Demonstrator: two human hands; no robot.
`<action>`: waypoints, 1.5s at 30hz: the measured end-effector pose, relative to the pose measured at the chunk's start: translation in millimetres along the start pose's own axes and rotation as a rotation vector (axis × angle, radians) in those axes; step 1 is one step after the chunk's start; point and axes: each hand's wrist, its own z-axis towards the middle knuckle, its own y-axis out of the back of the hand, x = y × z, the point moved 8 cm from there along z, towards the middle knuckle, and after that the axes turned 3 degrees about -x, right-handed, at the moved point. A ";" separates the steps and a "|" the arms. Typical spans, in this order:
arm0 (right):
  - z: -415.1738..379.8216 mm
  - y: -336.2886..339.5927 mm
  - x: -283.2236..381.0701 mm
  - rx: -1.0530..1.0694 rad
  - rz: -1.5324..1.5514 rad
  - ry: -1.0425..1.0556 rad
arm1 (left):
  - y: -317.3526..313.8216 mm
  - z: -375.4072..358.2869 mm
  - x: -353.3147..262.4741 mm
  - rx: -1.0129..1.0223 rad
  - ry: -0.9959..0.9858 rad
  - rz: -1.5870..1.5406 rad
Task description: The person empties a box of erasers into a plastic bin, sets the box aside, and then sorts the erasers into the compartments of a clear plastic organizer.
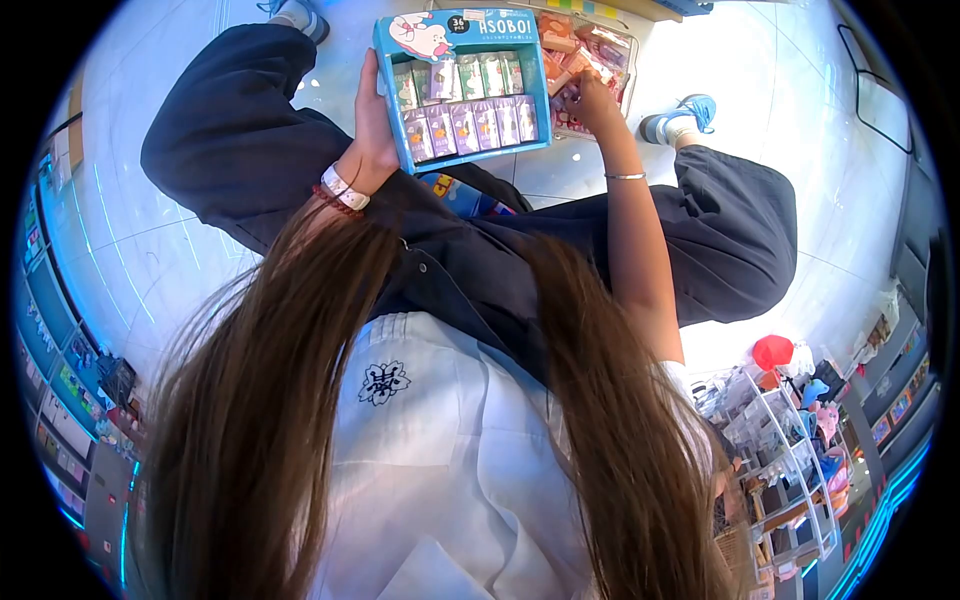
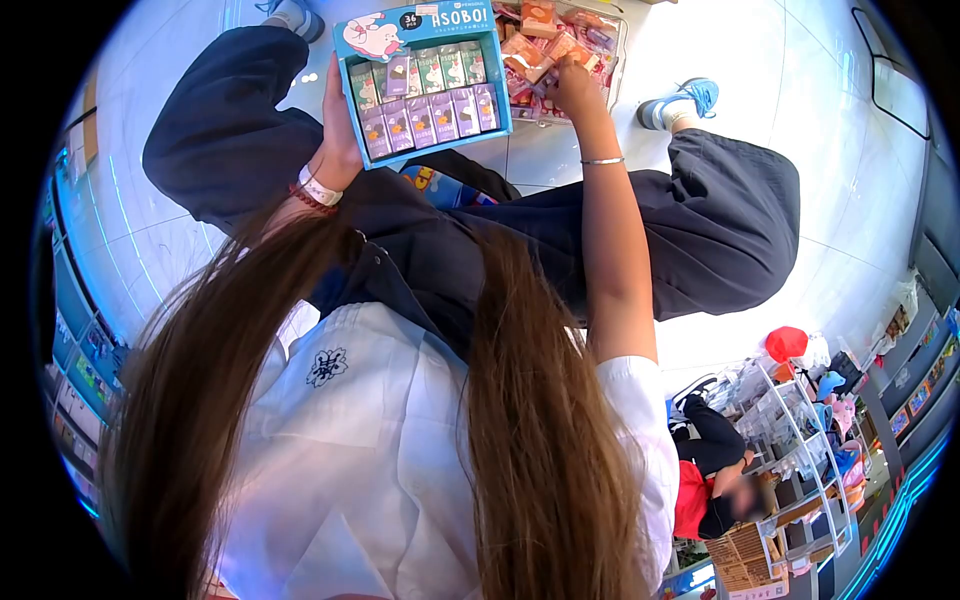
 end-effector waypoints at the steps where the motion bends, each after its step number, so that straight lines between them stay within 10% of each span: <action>1: 0.0 -0.3 -0.3 0.000 0.001 -0.001 | -0.5 -0.2 0.5 0.003 0.006 -0.014; 8: -0.4 90.9 52.8 -0.259 -0.032 -0.080 | -2.7 -4.4 -2.0 -0.263 -0.073 0.236; 13: -35.4 185.7 158.7 -0.480 0.374 0.164 | -6.2 1.5 2.1 -0.021 -0.016 0.077; 18: -54.3 150.0 217.6 -0.194 0.532 0.429 | -13.1 1.7 8.8 -0.072 -0.006 0.121; 45: -56.9 123.8 233.8 -0.103 0.323 0.406 | -16.1 2.3 16.9 0.072 0.070 0.023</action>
